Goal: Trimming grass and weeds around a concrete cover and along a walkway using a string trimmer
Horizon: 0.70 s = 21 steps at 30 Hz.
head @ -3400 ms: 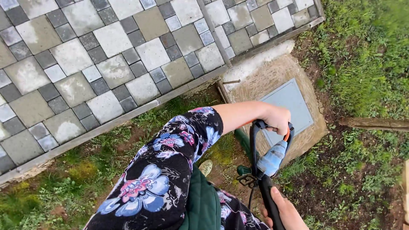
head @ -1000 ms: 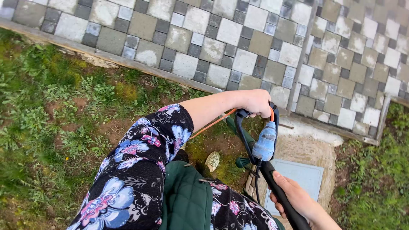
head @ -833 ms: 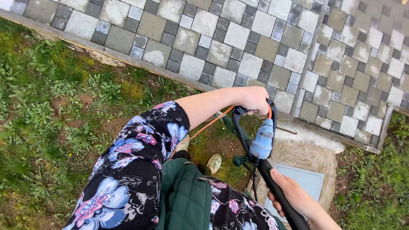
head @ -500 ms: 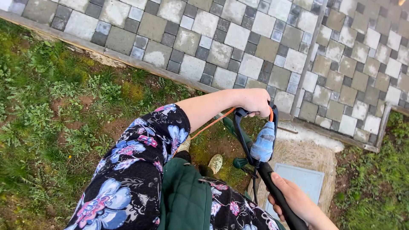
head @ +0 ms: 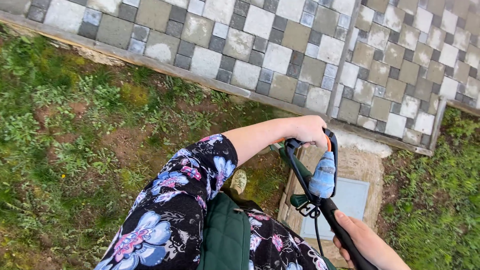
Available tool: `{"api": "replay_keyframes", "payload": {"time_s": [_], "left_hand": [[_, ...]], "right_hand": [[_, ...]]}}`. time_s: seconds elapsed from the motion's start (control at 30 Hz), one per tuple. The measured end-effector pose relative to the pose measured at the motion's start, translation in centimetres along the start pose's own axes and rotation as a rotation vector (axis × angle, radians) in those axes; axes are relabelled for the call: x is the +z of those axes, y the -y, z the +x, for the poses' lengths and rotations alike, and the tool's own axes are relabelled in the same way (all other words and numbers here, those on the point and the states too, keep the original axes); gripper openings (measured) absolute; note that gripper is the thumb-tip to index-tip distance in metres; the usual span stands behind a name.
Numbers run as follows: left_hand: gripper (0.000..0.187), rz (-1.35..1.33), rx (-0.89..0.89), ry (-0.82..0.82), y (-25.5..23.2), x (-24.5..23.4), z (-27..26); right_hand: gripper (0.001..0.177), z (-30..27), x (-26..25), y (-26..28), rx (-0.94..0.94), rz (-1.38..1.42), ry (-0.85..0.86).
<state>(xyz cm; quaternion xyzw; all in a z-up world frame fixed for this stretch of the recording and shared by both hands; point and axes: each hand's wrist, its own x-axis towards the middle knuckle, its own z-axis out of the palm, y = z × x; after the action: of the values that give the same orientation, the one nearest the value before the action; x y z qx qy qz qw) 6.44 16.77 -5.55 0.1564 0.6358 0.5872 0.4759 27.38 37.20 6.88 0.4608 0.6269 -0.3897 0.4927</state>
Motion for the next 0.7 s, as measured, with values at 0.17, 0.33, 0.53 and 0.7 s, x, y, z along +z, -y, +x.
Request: {"api": "replay_keyframes", "payload": {"time_s": [0.17, 0.33, 0.53, 0.7], "left_hand": [[0.015, 0.007, -0.027, -0.059, 0.1, 4.2, 0.5], [0.020, -0.099, -0.064, -0.154, 0.8, 5.4, -2.5], [0.011, -0.194, -0.128, -0.299, 0.2, 4.6, -9.6], [0.033, -0.258, -0.185, -0.402, 0.0, 2.7, -16.4]], "right_hand": [[0.053, 1.4, -4.3, -2.8, -0.029, -0.090, -0.007], [0.049, 1.9, -5.4, -2.3, -0.033, -0.188, 0.005], [0.046, 2.3, -4.0, 0.2, -0.128, -0.340, 0.065], [0.041, 0.9, 0.3, 3.5, -0.134, -0.450, 0.131]]}}
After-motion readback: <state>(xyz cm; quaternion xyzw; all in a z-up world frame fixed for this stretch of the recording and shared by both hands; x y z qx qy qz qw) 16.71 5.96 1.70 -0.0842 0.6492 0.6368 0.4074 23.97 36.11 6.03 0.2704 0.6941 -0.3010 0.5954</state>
